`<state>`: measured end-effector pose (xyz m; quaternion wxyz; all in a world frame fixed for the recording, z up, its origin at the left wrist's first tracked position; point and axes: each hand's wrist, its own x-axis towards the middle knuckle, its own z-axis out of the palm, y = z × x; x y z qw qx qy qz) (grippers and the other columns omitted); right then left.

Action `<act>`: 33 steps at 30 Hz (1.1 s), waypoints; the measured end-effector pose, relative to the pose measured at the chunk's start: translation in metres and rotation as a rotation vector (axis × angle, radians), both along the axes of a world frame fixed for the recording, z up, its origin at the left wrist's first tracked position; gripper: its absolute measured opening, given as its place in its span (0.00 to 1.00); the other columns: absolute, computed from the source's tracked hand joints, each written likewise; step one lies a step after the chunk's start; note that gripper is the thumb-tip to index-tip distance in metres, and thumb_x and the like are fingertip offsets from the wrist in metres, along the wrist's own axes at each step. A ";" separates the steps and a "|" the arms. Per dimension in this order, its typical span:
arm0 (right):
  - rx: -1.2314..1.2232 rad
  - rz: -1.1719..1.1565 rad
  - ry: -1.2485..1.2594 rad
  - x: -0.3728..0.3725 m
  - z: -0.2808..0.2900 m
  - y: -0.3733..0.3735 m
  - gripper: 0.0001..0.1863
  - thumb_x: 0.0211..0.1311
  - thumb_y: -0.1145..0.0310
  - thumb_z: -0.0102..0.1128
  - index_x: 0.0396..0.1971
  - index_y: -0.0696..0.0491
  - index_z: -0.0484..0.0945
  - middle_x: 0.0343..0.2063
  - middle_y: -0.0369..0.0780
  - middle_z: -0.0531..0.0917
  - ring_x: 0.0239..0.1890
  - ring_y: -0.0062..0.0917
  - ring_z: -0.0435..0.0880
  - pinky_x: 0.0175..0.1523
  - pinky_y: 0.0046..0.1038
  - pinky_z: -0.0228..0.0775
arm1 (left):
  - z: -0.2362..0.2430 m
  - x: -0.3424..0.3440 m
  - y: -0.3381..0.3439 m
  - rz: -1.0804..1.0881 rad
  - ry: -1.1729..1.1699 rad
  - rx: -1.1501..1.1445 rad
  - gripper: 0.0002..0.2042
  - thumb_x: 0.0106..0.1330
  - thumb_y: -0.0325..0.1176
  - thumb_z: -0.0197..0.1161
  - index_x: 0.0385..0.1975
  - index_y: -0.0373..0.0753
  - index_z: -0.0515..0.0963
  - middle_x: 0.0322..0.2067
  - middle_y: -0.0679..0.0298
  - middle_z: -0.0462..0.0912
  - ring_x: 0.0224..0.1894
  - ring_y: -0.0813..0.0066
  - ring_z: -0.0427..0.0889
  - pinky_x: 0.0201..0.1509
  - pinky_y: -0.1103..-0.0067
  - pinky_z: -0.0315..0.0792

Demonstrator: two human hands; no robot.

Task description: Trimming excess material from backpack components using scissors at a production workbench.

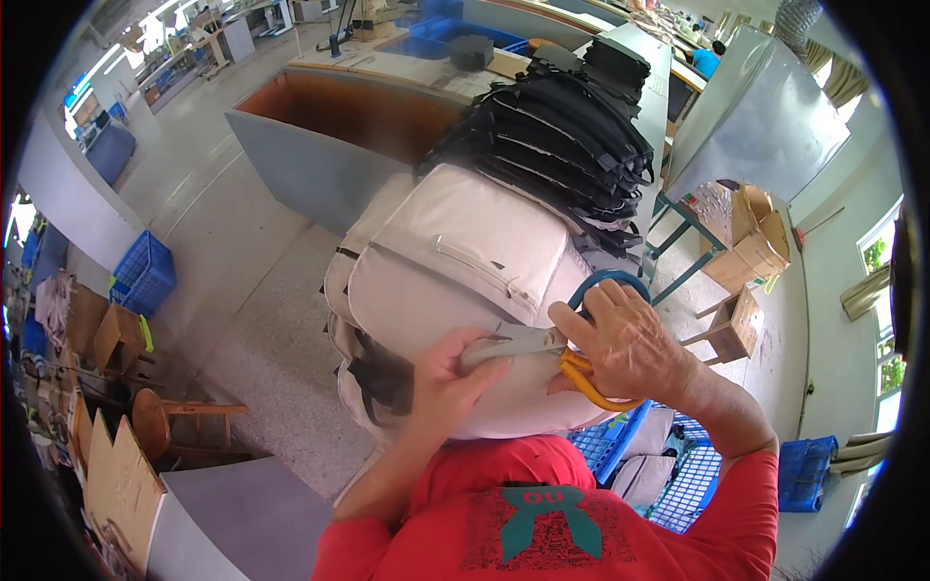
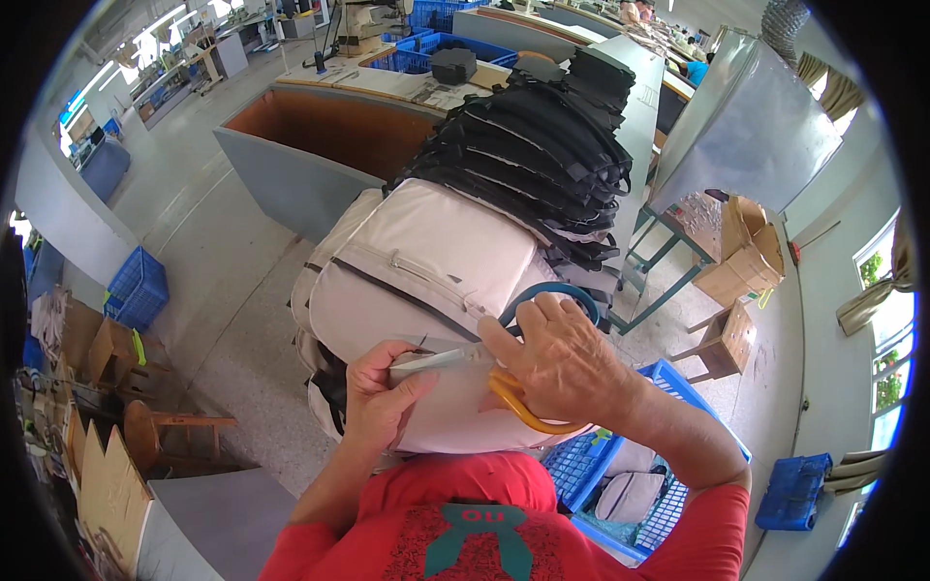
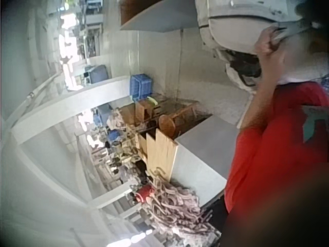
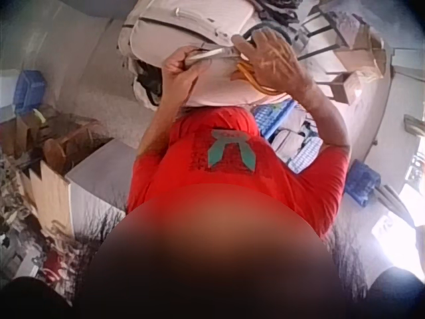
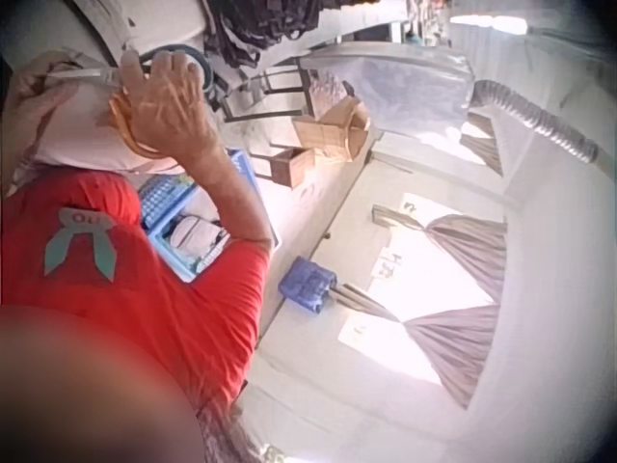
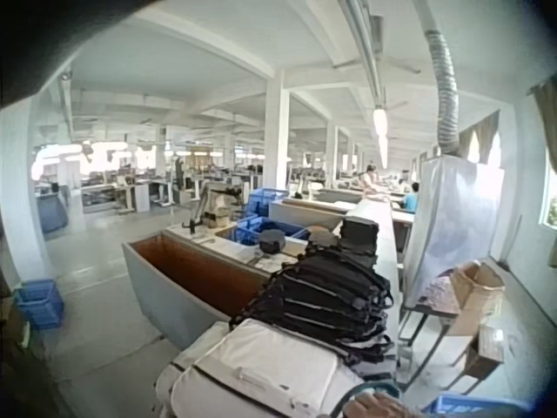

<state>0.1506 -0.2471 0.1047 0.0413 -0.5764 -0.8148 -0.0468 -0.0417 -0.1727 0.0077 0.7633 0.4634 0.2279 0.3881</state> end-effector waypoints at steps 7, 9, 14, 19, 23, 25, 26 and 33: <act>0.065 0.003 -0.024 -0.003 0.009 -0.003 0.20 0.51 0.59 0.62 0.40 0.56 0.71 0.22 0.42 0.68 0.27 0.28 0.68 0.31 0.31 0.58 | -0.003 0.003 -0.002 -0.022 -0.062 0.012 0.12 0.52 0.17 0.62 0.37 0.31 0.74 0.32 0.64 0.79 0.33 0.82 0.77 0.39 0.85 0.72; 0.052 0.005 -0.037 -0.002 0.008 -0.004 0.21 0.50 0.58 0.62 0.40 0.56 0.71 0.21 0.42 0.68 0.27 0.27 0.68 0.30 0.31 0.58 | -0.004 0.003 -0.003 -0.025 -0.049 0.050 0.12 0.52 0.17 0.63 0.37 0.31 0.74 0.32 0.64 0.79 0.33 0.82 0.77 0.39 0.85 0.72; 0.027 0.031 -0.041 0.000 0.010 -0.005 0.24 0.50 0.53 0.63 0.39 0.57 0.71 0.18 0.40 0.68 0.23 0.26 0.69 0.26 0.28 0.58 | -0.004 0.004 -0.004 -0.049 -0.004 0.079 0.12 0.52 0.17 0.63 0.37 0.31 0.74 0.32 0.63 0.80 0.33 0.82 0.77 0.38 0.85 0.72; 0.033 0.058 -0.075 0.001 0.009 -0.007 0.23 0.50 0.54 0.62 0.35 0.59 0.71 0.13 0.39 0.68 0.16 0.26 0.71 0.20 0.26 0.63 | 0.000 0.006 -0.004 -0.031 -0.083 0.065 0.11 0.56 0.24 0.63 0.38 0.33 0.75 0.30 0.68 0.78 0.31 0.86 0.73 0.35 0.87 0.69; 0.015 0.051 -0.007 0.006 0.005 -0.007 0.22 0.48 0.56 0.64 0.33 0.59 0.71 0.14 0.40 0.70 0.16 0.27 0.73 0.21 0.26 0.64 | 0.005 0.002 -0.003 -0.006 -0.061 0.058 0.12 0.55 0.24 0.63 0.40 0.33 0.75 0.31 0.68 0.79 0.31 0.86 0.74 0.35 0.86 0.69; 0.027 0.001 0.411 0.017 0.004 -0.008 0.26 0.44 0.55 0.68 0.36 0.60 0.71 0.17 0.41 0.73 0.19 0.29 0.75 0.23 0.26 0.65 | 0.024 -0.005 -0.001 0.016 0.004 0.037 0.13 0.53 0.23 0.64 0.39 0.32 0.75 0.30 0.68 0.79 0.31 0.86 0.75 0.34 0.87 0.69; 0.041 0.005 0.410 0.023 0.007 -0.009 0.26 0.44 0.55 0.68 0.36 0.60 0.71 0.17 0.41 0.73 0.19 0.29 0.75 0.23 0.26 0.65 | 0.036 -0.011 0.004 0.017 0.002 0.050 0.13 0.53 0.23 0.64 0.39 0.32 0.75 0.30 0.68 0.79 0.31 0.86 0.75 0.34 0.87 0.69; 0.783 -0.451 0.842 0.067 0.054 -0.037 0.42 0.40 0.35 0.63 0.47 0.56 0.71 0.22 0.31 0.66 0.24 0.16 0.66 0.29 0.21 0.56 | 0.201 -0.022 0.055 0.484 -0.095 0.708 0.13 0.49 0.26 0.65 0.37 0.34 0.76 0.32 0.66 0.79 0.33 0.80 0.77 0.42 0.84 0.69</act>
